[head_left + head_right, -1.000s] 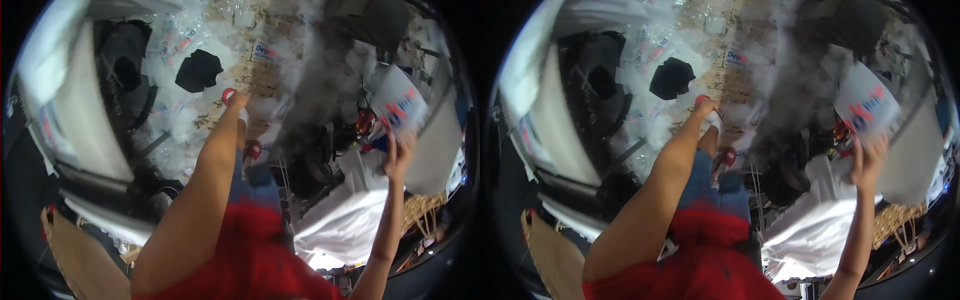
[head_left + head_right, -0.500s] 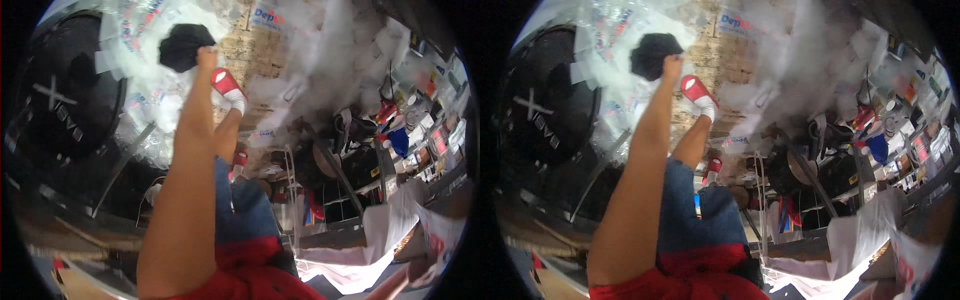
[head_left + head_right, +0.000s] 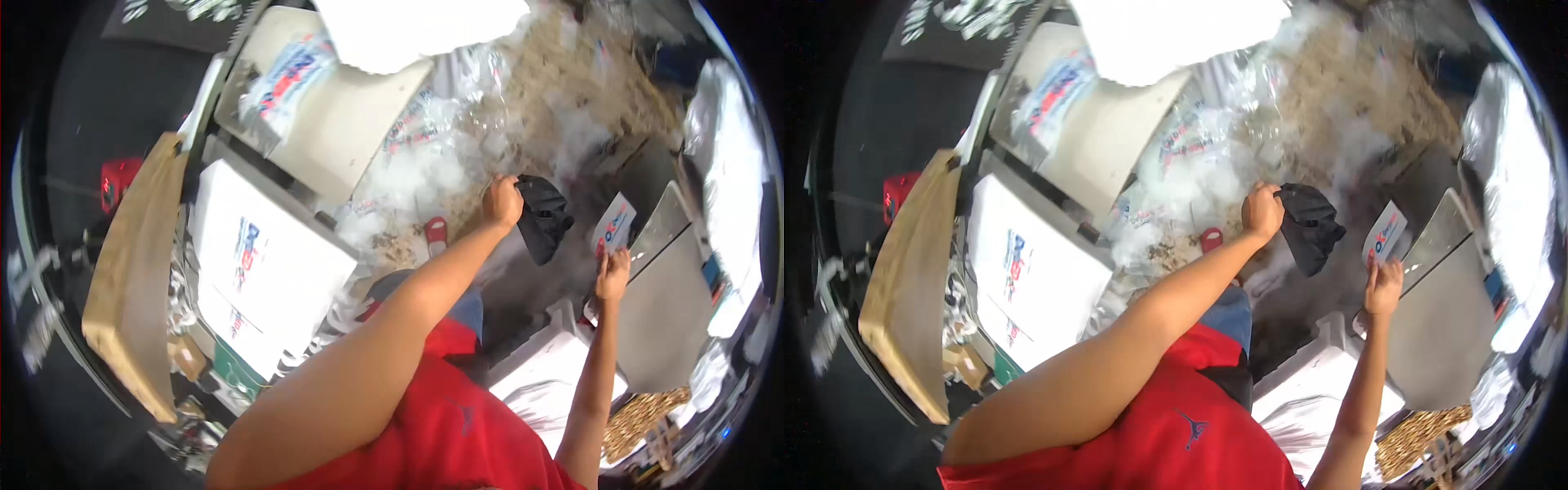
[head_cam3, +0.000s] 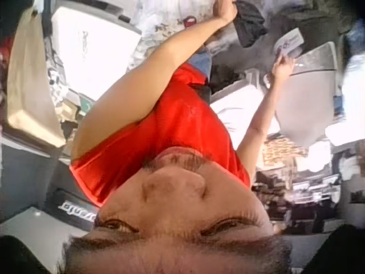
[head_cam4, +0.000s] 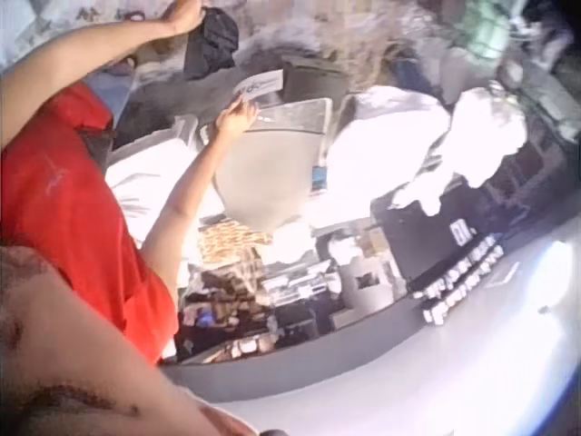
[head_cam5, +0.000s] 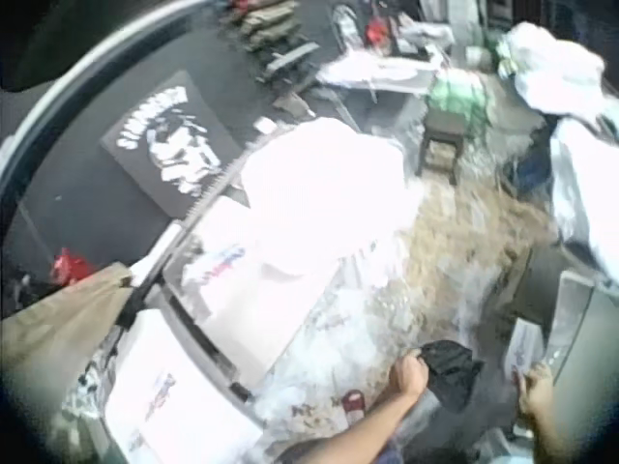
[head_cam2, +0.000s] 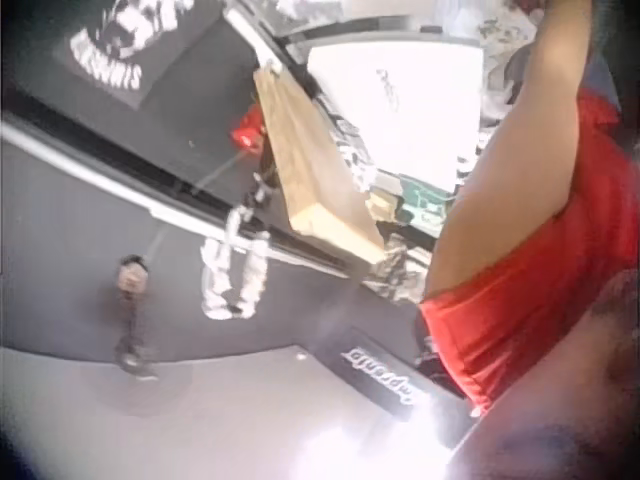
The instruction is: The person positions white tote bags on a heat press platform, aligns printed transfers on the bags, and operates the heat press to apply the designs.
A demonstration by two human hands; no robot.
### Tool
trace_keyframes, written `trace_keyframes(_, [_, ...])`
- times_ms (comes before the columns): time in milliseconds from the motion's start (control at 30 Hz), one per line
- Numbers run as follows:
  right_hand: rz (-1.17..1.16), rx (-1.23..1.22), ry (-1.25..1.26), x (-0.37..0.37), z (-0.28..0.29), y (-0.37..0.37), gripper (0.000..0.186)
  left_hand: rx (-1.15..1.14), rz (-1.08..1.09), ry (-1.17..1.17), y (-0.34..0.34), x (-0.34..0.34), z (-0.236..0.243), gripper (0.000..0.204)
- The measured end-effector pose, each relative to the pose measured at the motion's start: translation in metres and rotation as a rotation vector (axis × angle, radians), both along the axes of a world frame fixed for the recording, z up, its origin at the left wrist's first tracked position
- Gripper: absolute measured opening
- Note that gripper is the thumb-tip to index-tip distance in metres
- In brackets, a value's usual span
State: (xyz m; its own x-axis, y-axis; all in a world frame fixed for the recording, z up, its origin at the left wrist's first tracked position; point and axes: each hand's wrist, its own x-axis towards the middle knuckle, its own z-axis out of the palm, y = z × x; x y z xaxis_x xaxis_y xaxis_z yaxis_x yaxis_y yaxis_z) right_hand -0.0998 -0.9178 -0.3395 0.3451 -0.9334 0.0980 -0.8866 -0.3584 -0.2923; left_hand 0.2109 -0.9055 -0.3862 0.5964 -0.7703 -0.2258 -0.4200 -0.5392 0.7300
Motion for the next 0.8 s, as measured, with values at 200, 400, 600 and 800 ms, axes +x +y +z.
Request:
trace_keyframes(200, [0.002,0.102,0.174,-0.008,-0.012,-0.019,0.031,-0.621,0.070,-0.116,0.019,0.086,0.170,0.017])
trace_keyframes(400, [-0.242,0.567,-0.582,-0.013,-0.028,-0.070,0.044,-0.670,0.163,-0.526,0.065,0.199,0.262,0.018])
trace_keyframes(600, [-0.117,0.873,-0.982,0.153,0.043,-0.075,0.042,-0.164,0.134,-0.502,0.121,0.226,0.187,0.011])
trace_keyframes(800, [0.420,0.976,-0.408,0.259,0.088,-0.040,0.024,-0.183,0.436,-0.403,0.307,0.207,0.198,0.014])
